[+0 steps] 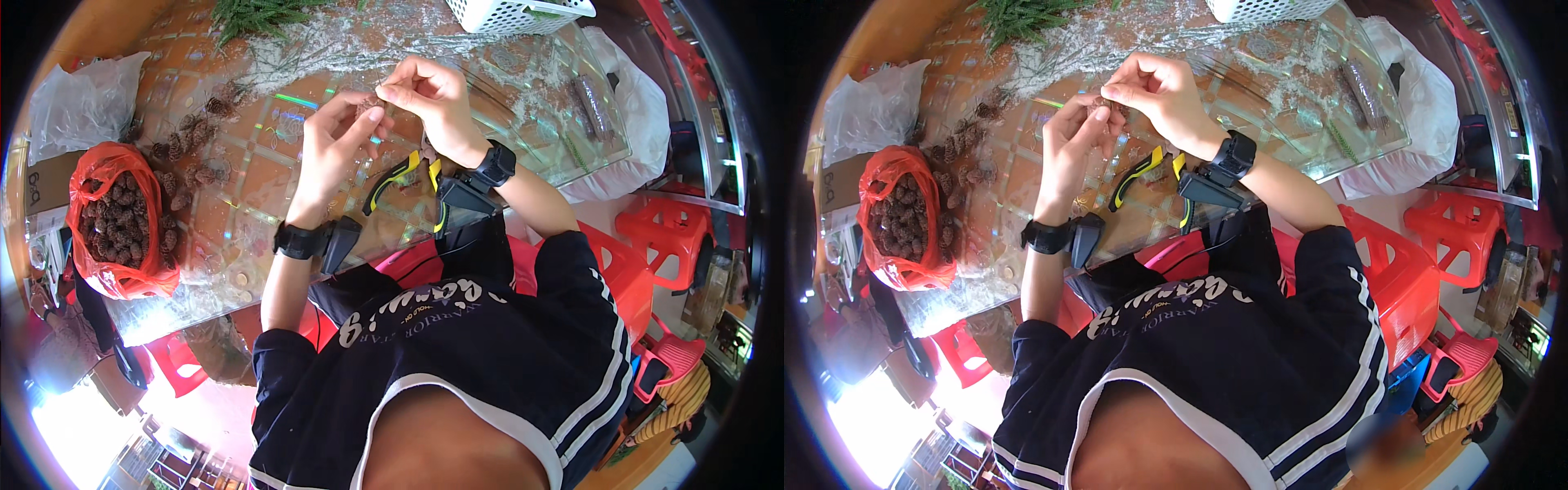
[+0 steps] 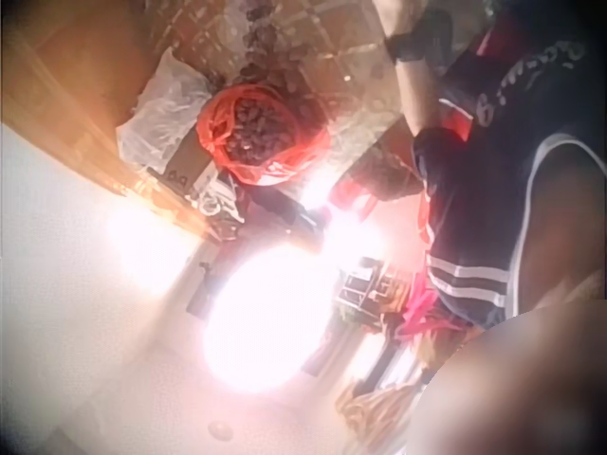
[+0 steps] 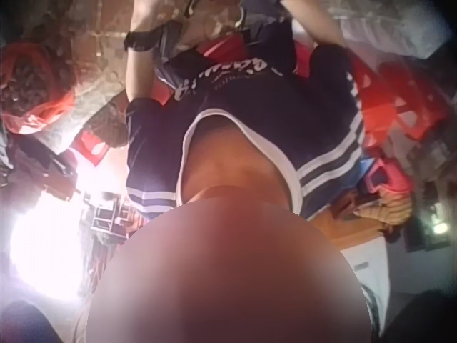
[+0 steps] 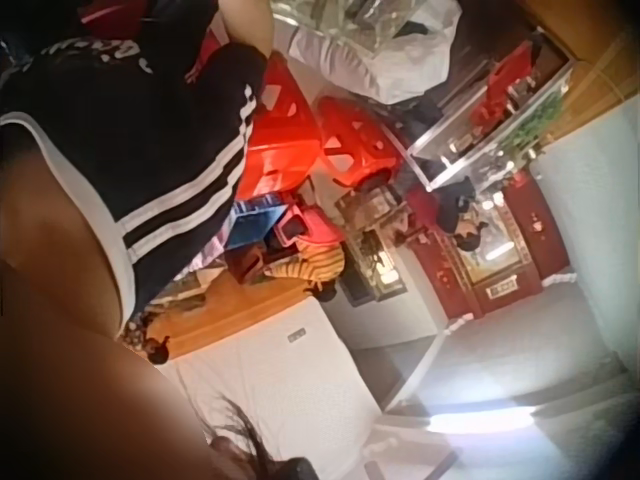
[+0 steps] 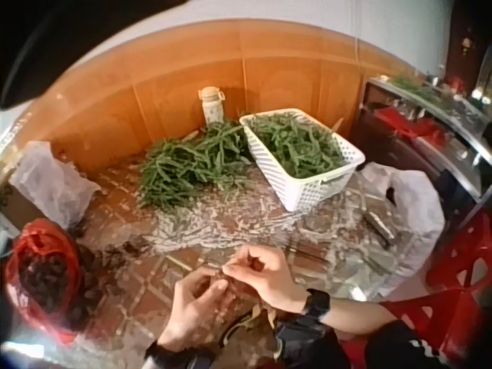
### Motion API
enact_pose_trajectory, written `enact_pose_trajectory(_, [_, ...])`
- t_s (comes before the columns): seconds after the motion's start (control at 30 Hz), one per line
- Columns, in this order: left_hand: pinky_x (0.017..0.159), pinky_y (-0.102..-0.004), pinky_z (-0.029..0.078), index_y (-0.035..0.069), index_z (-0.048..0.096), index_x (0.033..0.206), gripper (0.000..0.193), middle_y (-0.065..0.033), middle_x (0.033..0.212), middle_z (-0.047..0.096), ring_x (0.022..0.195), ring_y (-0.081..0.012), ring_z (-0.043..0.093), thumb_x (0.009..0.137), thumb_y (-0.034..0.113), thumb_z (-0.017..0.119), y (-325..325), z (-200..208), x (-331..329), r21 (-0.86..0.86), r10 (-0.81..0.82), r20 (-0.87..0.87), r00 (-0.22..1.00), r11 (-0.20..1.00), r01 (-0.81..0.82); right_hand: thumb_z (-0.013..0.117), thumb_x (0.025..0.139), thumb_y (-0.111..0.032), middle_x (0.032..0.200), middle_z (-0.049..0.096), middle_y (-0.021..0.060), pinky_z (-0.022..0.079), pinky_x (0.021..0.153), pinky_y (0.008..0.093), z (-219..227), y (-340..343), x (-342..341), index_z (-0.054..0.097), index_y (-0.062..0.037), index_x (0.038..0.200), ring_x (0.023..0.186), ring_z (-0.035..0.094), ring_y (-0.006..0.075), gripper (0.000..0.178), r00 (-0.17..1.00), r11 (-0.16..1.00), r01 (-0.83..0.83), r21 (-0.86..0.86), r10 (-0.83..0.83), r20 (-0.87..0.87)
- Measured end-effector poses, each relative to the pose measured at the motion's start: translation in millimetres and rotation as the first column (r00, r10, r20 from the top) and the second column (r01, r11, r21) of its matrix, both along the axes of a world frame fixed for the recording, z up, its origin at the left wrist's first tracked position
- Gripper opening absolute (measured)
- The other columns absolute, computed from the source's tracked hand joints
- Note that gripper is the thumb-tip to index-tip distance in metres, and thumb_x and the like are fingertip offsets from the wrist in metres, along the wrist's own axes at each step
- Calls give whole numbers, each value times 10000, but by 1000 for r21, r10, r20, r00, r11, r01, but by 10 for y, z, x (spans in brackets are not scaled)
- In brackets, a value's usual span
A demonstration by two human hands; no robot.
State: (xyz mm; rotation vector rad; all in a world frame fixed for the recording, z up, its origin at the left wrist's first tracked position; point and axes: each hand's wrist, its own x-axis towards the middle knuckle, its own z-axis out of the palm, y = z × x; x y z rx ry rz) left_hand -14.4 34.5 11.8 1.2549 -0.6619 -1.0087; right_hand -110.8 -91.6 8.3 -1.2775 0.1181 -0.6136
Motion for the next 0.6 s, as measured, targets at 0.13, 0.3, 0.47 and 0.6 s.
enact_pose_trajectory(0.13, [492, -227, 462, -17, 566, 948, 200, -69, 839, 614, 646, -90, 567, 793, 93, 628, -13, 22, -9, -134, 230, 655, 720, 973, -188, 601, 786, -16, 718, 561, 3, 363, 550, 180, -91, 48, 31, 572, -6, 791, 606, 467, 39, 31, 995, 995, 96, 40, -96, -2])
enact_pose_trajectory(0.3, [463, -218, 452, 5, 579, 947, 205, -75, 809, 620, 565, -73, 548, 768, 74, 650, 0, 36, 65, -305, 323, 908, 268, 946, -109, 630, 782, -67, 700, 583, 3, 380, 545, 171, -143, 55, 37, 599, -20, 820, 627, 497, 31, 68, 998, 971, 10, 238, 7, -69])
enact_pose_trajectory(0.47, [468, -209, 445, 2, 577, 948, 209, -68, 825, 612, 565, -55, 537, 765, 68, 652, -51, -32, 39, -203, 335, 624, 706, 942, -268, 601, 794, -79, 710, 511, -23, 300, 521, 176, 48, 77, 14, 573, -4, 931, 622, 408, 25, 159, 995, 988, -39, 152, 53, -88])
enact_pose_trajectory(0.6, [492, -196, 446, -10, 573, 951, 219, -64, 814, 606, 609, -52, 541, 762, 66, 654, -35, -14, 81, -134, 368, 367, 854, 930, -343, 562, 834, -182, 693, 484, -32, 287, 514, 177, 34, 79, 32, 565, -4, 981, 602, 387, 30, 231, 990, 999, -38, 36, 43, -133])
